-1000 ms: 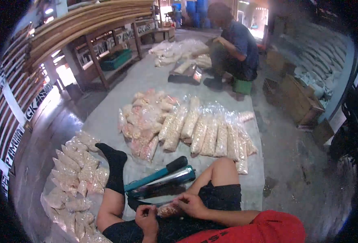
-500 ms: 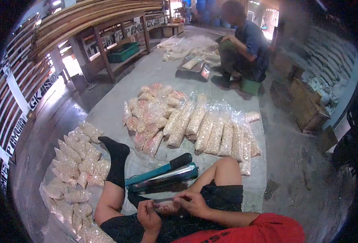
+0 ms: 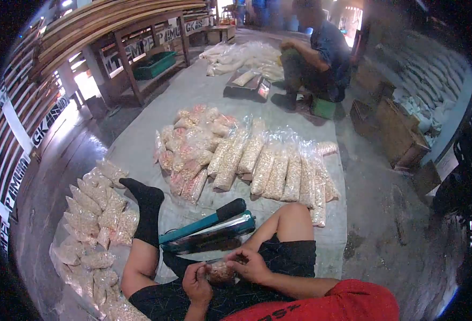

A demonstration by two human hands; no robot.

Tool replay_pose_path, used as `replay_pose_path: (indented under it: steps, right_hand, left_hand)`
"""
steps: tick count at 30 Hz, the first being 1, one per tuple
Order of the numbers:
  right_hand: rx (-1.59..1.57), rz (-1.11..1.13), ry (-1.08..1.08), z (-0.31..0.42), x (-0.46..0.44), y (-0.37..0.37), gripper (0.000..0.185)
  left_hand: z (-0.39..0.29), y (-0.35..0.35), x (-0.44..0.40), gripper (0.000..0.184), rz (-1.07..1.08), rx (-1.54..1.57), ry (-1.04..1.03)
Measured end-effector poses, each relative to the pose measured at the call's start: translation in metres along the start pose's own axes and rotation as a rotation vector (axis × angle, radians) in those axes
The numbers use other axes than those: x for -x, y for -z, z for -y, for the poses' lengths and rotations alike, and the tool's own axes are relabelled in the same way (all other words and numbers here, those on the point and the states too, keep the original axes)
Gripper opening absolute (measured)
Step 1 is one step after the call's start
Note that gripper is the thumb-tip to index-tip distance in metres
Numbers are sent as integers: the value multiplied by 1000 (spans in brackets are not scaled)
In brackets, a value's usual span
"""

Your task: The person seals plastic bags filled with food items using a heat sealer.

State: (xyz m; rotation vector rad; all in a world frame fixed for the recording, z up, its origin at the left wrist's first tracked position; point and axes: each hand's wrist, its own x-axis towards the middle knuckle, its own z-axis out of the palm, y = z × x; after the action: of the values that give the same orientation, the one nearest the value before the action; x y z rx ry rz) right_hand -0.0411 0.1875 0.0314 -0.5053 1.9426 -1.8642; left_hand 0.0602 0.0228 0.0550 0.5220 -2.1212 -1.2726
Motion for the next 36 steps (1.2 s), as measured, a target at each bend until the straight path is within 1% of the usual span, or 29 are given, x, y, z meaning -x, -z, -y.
replay_pose_path:
  steps: [1,3,4,6,7,9,10,12,13,15,19,22,24,28,30,31,34,36]
  right_hand:
    - [1,3,1,-2,-2,1,21]
    - [21,81,-119,-5,-5,5,22]
    - [22,78,-119,-4,-6,6,22]
    - [142,77,98,-1,-6,6,25]
    - [141,76,99,-1,-6,4,25]
    - [64,57,-18,-1,-7,2,27]
    - [64,52,-13,1,-9,3,27]
    - [62,35,-27,4,-7,5,25]
    - [65,31,-24,3,-8,6,25]
    - [79,31,14,-3,-5,6,25]
    - [113,9,51,-10,-5,5,25]
    - [58,0,19,-10,-5,2,25]
    - [66,46,-7,-2,-2,1,26]
    - [-43,81,-29,-20,-4,-2,26]
    - [-81,71,6,-24,-3,-2,26]
    - [-83,70,1,-25,-1,-2,26]
    - [-88,92,8,-26,-1,-1,25]
    - [-136,75,-23,-24,0,-2,26]
  left_hand:
    - [1,1,1,10,-3,0,0]
    - [3,3,2,11,-53,-9,42]
    - [4,5,0,11,-51,-7,41]
    - [0,10,-4,9,-39,-71,129]
    - [-7,10,-4,9,-39,-71,128]
    - [-22,7,-7,8,-49,47,274]
    - [-19,6,-7,8,-46,49,267]
    - [-13,5,-3,9,-54,171,204]
    - [-13,5,-5,9,-53,176,201]
    - [-15,9,-6,10,-31,76,198]
    - [-12,11,-9,11,-6,98,170]
    - [2,11,-7,10,-38,138,224]
    - [6,14,-5,10,-20,275,355]
    - [2,14,-8,13,-13,180,369]
    - [-4,14,-9,17,13,173,305]
    - [-4,14,-7,17,17,171,309]
    - [1,11,-7,19,11,231,353]
    - [6,11,-6,18,24,258,364]
